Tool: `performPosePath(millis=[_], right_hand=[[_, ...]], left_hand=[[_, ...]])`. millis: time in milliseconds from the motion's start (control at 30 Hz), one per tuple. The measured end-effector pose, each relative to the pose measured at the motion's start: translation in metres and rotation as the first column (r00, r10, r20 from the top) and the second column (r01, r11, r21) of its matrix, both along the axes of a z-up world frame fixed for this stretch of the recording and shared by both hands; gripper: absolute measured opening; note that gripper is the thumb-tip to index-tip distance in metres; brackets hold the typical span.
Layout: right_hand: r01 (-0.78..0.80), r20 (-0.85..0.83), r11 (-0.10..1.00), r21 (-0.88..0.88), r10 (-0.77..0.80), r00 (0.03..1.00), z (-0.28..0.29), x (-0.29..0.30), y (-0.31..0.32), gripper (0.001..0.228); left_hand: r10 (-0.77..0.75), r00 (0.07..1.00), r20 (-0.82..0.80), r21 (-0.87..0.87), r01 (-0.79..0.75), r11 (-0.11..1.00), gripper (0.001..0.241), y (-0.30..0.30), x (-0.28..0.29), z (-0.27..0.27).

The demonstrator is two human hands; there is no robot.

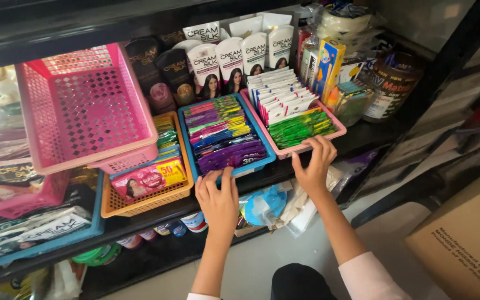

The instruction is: Organizing various consumer goods including diaper packs, medicine boxes, and shampoo sachets on storage shelves.

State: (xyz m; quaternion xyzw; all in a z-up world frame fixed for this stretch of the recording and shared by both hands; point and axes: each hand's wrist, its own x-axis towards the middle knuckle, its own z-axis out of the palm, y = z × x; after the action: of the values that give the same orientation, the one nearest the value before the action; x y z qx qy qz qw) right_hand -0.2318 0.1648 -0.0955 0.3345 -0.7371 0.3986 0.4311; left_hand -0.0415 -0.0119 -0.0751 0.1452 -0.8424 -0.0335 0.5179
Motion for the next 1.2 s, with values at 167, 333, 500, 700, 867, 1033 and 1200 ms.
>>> performPosePath(millis=[167, 333, 500, 700, 867, 1033, 1200], right_hand=[[0.000, 0.012, 1.000, 0.028, 0.000, 1.000, 0.000, 0.002, 0.003, 0.045], [0.005, 0.063, 0.998, 0.055, -0.009, 0.998, 0.018, 0.029, 0.010, 0.050], [-0.163, 0.122, 0.983, 0.089, 0.151, 0.981, 0.040, 0.069, 0.022, 0.052], [-0.561, 0.444, 0.807, -0.183, 0.577, 0.685, 0.027, 0.105, 0.003, 0.080], [-0.532, 0.580, 0.743, -0.407, 0.660, 0.477, -0.002, 0.131, -0.004, 0.089], [-0.424, 0.577, 0.773, -0.472, 0.634, 0.515, -0.034, 0.163, -0.002, 0.079], [-0.409, 0.375, 0.808, -0.424, 0.567, 0.734, -0.041, 0.168, 0.005, 0.100]], left_hand=[[0.061, 0.998, 0.007, 0.014, -0.061, 0.998, 0.028, 0.013, 0.014, 0.002], [-0.027, 0.999, 0.024, 0.081, 0.025, 0.996, 0.031, 0.010, 0.022, 0.006], [-0.094, 0.993, 0.072, -0.023, 0.096, 0.995, 0.029, -0.004, 0.024, 0.021], [-0.146, 0.987, 0.070, 0.071, 0.141, 0.987, 0.028, 0.010, 0.034, 0.036], [-0.166, 0.979, 0.121, 0.069, 0.158, 0.985, 0.029, 0.029, 0.061, 0.013], [-0.159, 0.987, 0.016, 0.083, 0.158, 0.984, 0.029, 0.044, 0.079, -0.002], [-0.082, 0.995, -0.066, 0.016, 0.083, 0.996, 0.032, 0.057, 0.087, -0.018]])
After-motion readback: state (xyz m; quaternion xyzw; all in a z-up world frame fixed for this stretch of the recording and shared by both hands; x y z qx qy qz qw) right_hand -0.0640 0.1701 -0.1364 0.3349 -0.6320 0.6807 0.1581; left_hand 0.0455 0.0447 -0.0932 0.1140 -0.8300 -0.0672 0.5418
